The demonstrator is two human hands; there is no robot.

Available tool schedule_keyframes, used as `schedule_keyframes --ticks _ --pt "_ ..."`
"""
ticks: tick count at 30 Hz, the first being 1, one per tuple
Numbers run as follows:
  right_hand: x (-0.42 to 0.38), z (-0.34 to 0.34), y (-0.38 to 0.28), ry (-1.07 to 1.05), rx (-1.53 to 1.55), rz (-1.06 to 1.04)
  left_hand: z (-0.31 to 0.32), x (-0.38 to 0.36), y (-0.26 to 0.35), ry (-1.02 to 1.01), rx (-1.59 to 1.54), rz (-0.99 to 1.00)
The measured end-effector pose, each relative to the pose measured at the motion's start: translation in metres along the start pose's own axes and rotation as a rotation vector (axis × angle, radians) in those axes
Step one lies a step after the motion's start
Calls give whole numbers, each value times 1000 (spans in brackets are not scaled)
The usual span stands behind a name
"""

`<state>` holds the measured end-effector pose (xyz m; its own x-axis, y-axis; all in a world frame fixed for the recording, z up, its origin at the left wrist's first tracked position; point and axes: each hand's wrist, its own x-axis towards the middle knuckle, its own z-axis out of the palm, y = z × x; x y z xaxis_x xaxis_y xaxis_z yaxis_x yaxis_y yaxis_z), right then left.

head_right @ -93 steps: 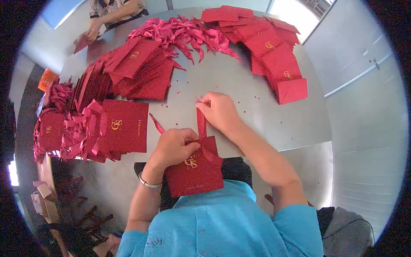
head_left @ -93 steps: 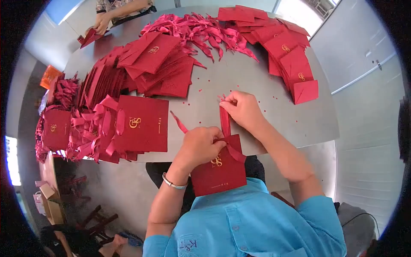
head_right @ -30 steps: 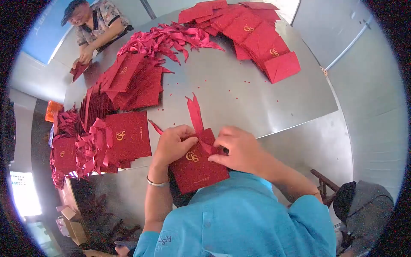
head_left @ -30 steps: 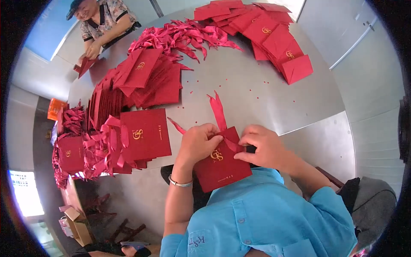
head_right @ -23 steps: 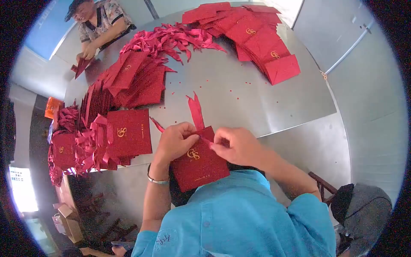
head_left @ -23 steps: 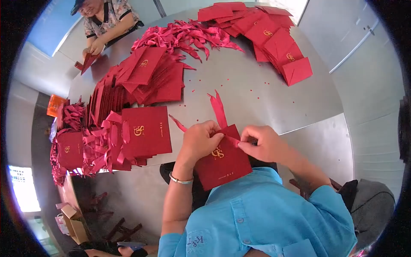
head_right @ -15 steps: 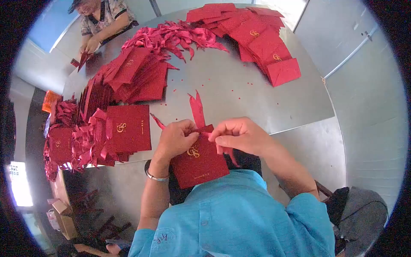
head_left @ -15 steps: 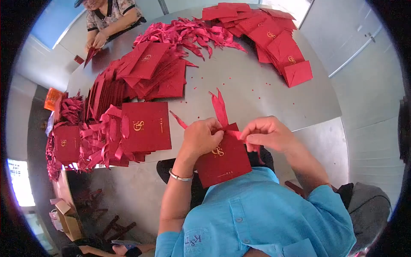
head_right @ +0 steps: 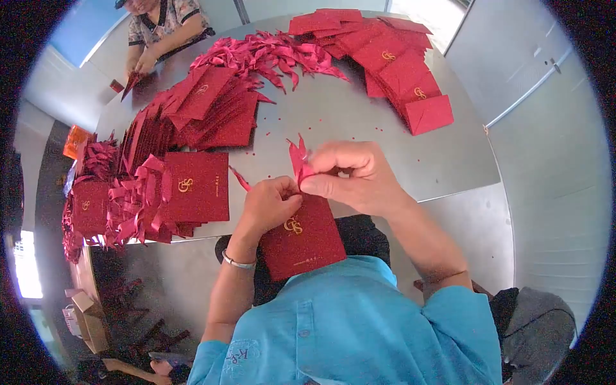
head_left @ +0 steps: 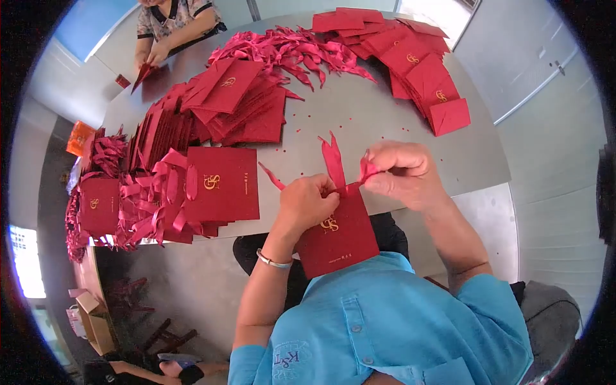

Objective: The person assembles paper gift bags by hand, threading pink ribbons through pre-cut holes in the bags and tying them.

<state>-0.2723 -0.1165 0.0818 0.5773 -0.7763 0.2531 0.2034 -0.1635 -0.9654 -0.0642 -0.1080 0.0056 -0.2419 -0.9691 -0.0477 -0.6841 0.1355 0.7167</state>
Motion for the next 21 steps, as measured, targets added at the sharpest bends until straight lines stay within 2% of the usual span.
schedule_keyframes --ticks 2,3,5,6,8,12,15,17,18,20,21 --pt "9 4 1 89 -272 -336 1 0 0 11 -12 5" --pt "12 10 2 87 -276 -337 1 0 1 6 19 -10" --pt "16 22 3 194 60 -299 -1 1 5 10 51 -17" --pt "16 24 3 189 55 -304 -3 0 7 -4 56 -32" --pt "18 28 4 220 325 -79 -6 -2 10 -12 63 -48" --pt "19 22 8 236 381 -1 -6 -3 10 4 41 -38" --pt "17 24 7 287 305 43 -3 -4 10 6 39 -36" --pt "14 29 7 217 -241 19 -4 -8 14 18 60 -43" --pt "13 32 12 207 -236 22 -5 -12 20 74 103 -8" --pt "6 38 33 212 -476 -20 -2 -14 22 134 143 19" --pt "-1 40 49 263 -319 148 0 -15 20 197 219 100"
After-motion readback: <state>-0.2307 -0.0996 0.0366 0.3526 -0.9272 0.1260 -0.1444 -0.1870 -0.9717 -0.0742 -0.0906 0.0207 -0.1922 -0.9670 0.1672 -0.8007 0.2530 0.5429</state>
